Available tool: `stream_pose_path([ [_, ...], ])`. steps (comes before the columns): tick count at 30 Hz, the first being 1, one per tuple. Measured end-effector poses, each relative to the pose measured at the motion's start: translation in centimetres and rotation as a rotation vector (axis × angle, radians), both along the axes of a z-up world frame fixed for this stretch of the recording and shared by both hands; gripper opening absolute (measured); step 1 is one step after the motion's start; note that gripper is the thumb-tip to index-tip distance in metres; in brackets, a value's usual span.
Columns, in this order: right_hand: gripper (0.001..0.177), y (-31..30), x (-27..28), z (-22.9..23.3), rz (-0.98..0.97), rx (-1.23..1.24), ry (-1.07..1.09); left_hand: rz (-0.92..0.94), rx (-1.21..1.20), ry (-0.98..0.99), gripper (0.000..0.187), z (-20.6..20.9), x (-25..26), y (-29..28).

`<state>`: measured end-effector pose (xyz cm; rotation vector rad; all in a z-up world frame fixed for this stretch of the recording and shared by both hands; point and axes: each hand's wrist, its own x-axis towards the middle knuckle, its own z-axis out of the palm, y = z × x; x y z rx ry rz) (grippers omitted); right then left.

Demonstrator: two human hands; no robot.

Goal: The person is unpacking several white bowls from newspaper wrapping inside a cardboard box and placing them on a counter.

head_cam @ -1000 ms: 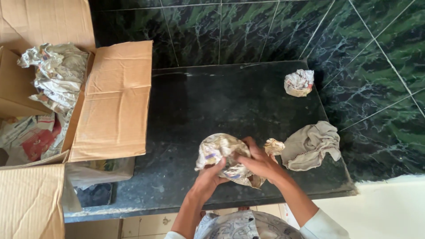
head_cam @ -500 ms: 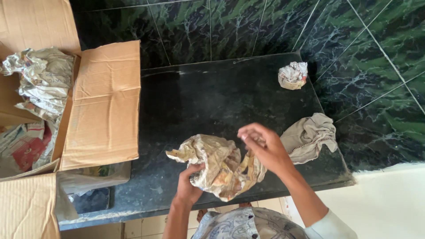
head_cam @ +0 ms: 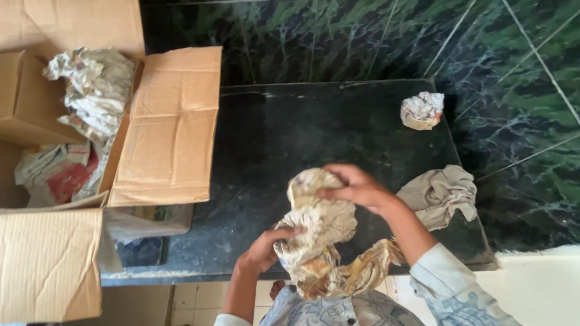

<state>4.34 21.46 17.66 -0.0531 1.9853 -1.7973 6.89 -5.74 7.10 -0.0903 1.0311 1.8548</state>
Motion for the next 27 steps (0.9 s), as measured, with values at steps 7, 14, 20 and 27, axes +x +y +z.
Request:
stream_pose_path([
  [7, 0.044, 1.6, 2.6, 4.4, -0.258, 0.011, 0.204, 0.263, -0.005, -0.017, 0.074, 0.0, 0.4, -0.8],
  [14, 0.037, 5.2, 5.1, 5.2, -0.106, 0.052, 0.307, 0.403, 0.068, -0.004, 0.069, 2.9, 0.2, -0.5],
  [20, 0.045, 7.6, 6.2, 3.9, -0.072, 0.422, 0.455, 0.437, -0.227, 0.144, 0.062, 3.0, 0.3, -0.2],
  [27, 0.031, 0.6, 8.3, 7.4, -0.401, 0.505, 0.802, 0.556, -0.405, 0.374, 0.047, 2.6, 0.9, 0.7],
])
